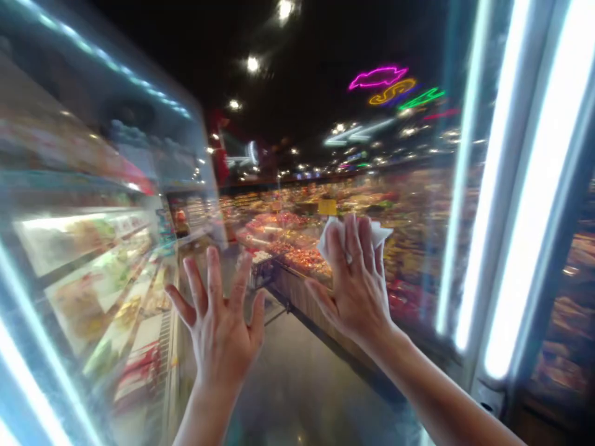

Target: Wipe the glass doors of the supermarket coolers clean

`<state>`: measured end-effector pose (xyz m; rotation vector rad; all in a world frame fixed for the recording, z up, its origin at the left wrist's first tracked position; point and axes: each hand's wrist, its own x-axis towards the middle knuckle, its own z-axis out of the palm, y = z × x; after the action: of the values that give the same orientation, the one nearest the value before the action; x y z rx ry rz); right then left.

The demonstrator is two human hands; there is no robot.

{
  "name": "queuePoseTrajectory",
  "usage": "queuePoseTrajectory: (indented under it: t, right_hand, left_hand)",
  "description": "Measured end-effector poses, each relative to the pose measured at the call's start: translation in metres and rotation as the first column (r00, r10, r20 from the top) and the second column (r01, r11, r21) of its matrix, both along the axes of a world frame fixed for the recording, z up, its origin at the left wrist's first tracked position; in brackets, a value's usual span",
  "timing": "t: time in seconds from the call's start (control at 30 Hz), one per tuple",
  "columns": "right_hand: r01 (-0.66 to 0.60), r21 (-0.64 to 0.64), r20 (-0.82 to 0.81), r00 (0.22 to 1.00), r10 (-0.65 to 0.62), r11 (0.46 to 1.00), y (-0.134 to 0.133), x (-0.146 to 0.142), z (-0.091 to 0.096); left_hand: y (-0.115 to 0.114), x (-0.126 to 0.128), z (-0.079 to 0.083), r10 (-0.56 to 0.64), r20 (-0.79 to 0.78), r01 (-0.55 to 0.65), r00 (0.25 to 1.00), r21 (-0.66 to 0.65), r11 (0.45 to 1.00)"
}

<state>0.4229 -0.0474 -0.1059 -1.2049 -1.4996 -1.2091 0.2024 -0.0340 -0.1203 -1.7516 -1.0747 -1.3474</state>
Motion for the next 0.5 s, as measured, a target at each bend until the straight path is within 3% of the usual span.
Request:
queuePoseTrajectory:
  t: [0.07, 0.13, 0.3, 0.5]
  right_hand:
    - [-0.014, 0.007, -0.010, 1.000, 0.014, 1.000, 0.002, -0.017, 0.019]
    - [-0.029, 0.001, -0.020, 0.999, 0.029, 1.000, 0.004, -0.037, 0.024]
    - [-0.094, -0.036, 0.109, 0.989, 0.098, 0.995, 0.012, -0.093, 0.003]
    - [-0.148, -0.005, 0.093, 0.985, 0.147, 0.989, 0.018, -0.145, 0.043]
  left_hand:
    - [0.003, -0.016, 0.010, -0.006, 0.015, 0.006, 1.000, 0.025, 1.000]
    - [0.006, -0.033, 0.015, -0.016, 0.035, 0.015, 0.999, 0.035, 0.999]
    - [0.010, -0.073, 0.012, -0.024, 0.065, 0.024, 0.998, 0.014, 1.000]
    - [0.015, -0.113, 0.025, -0.015, 0.068, 0.013, 0.998, 0.025, 1.000]
